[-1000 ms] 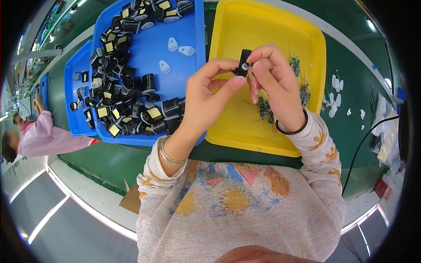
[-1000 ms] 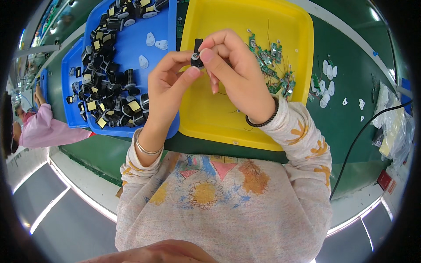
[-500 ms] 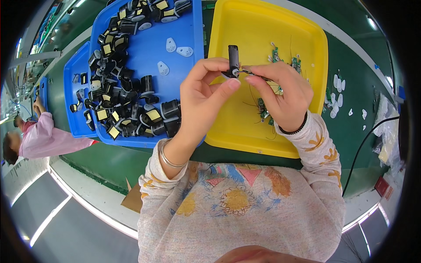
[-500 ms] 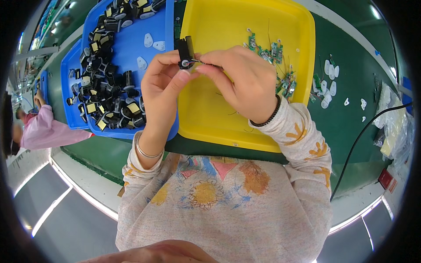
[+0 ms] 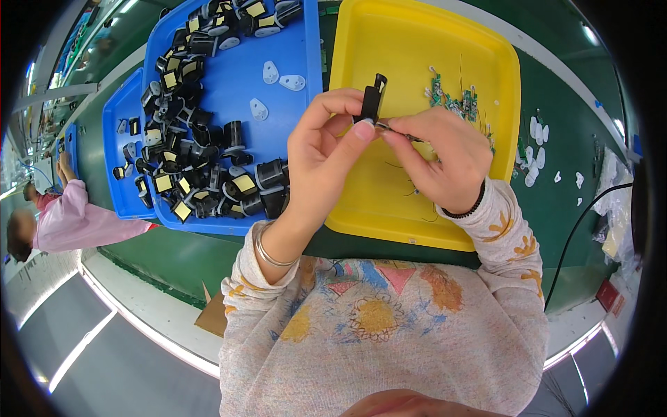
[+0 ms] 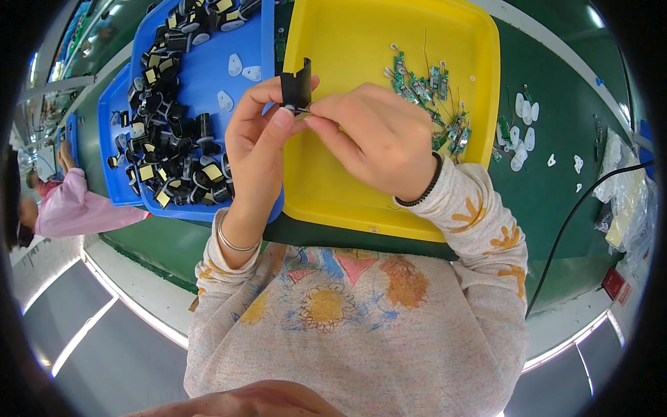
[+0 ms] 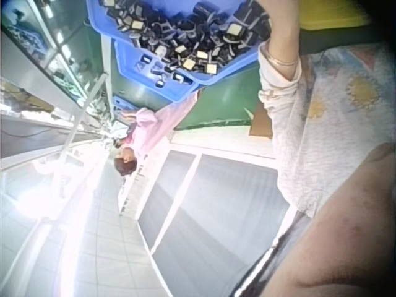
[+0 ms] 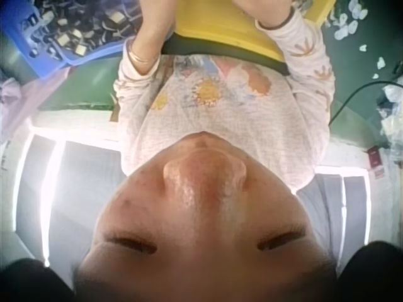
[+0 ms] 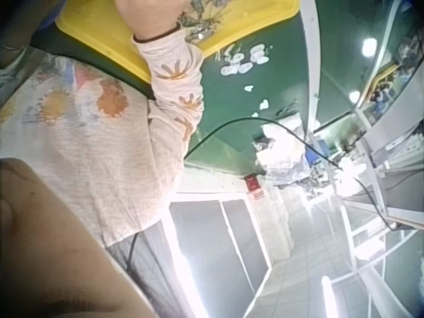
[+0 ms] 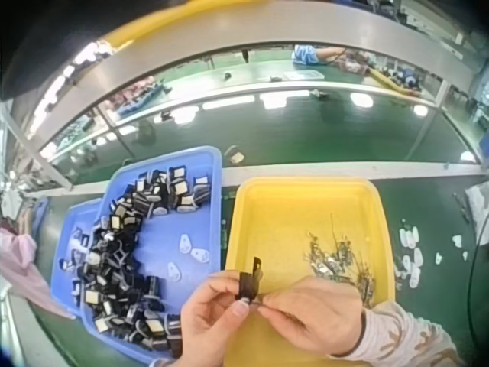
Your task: The person assembles small electronic devices by inserting green circuit boards into black plastic housings. They pick up a housing from a blue bin and a circuit board from a yellow tray, then fit the board into the housing. The person repeats this process continuously, handling the components one at a time.
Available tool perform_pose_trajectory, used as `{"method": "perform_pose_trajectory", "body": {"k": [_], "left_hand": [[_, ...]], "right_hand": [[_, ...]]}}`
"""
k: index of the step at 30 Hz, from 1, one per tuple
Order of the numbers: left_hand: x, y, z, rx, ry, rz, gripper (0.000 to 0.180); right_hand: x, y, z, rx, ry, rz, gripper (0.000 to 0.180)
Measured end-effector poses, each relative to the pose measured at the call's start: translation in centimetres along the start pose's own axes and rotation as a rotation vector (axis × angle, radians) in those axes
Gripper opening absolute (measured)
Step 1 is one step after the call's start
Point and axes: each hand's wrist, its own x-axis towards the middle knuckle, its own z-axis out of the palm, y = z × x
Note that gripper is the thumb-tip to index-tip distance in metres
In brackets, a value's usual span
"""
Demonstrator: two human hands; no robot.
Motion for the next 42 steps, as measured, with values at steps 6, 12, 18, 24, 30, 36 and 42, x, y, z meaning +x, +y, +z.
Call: {"method": "perform_pose_trajectory", "body": {"k": [6,12,18,24,30,36,42], "left_hand": [[-0.1,-0.6,-0.8,0.087,-0.104,0.081,0.016],[-0.4,-0.6,-0.8,0.022,-0.117,0.084,0.015],[-0.2,-0.1,-0.2,-0.014,-0.108,-0.037,0.014],[-0.2,-0.2,-0.7,0.075,-0.115,-0.023,0.017],[-0.3,-0.1,-0.6,0.082,-0.111,0.000,0.017],[0.0,-0.3,-0.6,0.367,-0.013,0.285,0.028],[-0.1,0.8,-0.4,0.212,0.147,0.208,0.033]], "right_hand": [[-0.2,-0.2,0.1,-0.003,-0.009,-0.033,0.015],[-0.3,-0.4,-0.2,0.136,-0.129,0.160,0.013],[-0.4,0.1,-0.3,0.294,-0.146,0.338,0.013],[-0.5,0.1,-0.2,0.300,-0.168,0.321,0.012],[-0.7,0.1,-0.2,0.496,-0.204,0.462,0.012],[-0.6,0.4,-0.3,0.885,-0.213,0.707,0.015],[-0.6,0.4,-0.4,0.904,-0.226,0.725,0.015]]}}
